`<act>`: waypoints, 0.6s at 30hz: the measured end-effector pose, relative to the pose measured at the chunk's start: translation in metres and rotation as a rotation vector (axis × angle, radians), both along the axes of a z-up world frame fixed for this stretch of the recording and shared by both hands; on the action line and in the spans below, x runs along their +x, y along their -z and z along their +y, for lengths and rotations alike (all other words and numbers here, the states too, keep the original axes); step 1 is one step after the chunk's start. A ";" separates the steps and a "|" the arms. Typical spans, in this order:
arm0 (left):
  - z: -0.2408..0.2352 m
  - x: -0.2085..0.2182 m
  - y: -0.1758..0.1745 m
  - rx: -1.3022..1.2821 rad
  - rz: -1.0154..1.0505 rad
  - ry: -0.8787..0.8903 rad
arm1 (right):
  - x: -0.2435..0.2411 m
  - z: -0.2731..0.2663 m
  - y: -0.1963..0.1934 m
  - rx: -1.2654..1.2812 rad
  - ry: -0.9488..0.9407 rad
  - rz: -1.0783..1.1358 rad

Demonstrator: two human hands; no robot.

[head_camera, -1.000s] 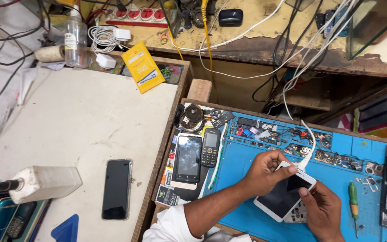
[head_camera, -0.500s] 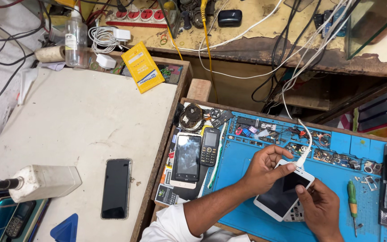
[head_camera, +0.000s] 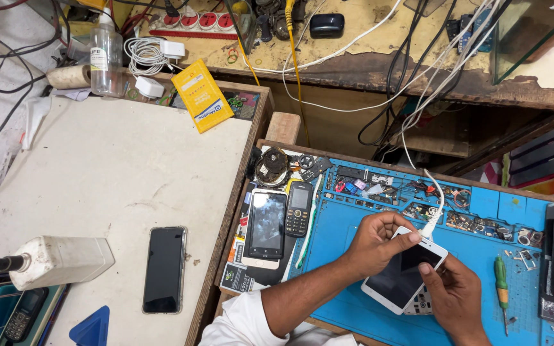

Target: The person disassembles a white smartphone, removes the back cover, and manipulates internal components including the motherboard and battery. They connect a charging cable to the motherboard, then reassemble the phone by placing the back cover back on.

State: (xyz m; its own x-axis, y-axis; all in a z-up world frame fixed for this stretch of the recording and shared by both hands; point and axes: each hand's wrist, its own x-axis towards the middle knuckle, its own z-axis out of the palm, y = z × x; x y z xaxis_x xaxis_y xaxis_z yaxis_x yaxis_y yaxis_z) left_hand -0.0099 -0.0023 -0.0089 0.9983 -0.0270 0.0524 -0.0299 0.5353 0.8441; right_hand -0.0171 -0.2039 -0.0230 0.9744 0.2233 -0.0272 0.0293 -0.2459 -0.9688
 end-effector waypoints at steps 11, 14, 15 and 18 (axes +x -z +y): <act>0.003 0.003 0.006 -0.017 -0.036 -0.057 | -0.006 0.014 -0.013 0.099 -0.046 0.000; 0.004 0.003 -0.003 -0.027 -0.036 -0.093 | -0.008 0.014 -0.014 0.091 -0.056 0.036; 0.005 0.002 -0.005 -0.037 -0.036 -0.110 | -0.009 0.012 -0.013 0.051 -0.049 0.061; 0.005 -0.002 0.001 -0.070 -0.055 -0.139 | -0.016 0.007 0.002 -0.086 -0.072 0.005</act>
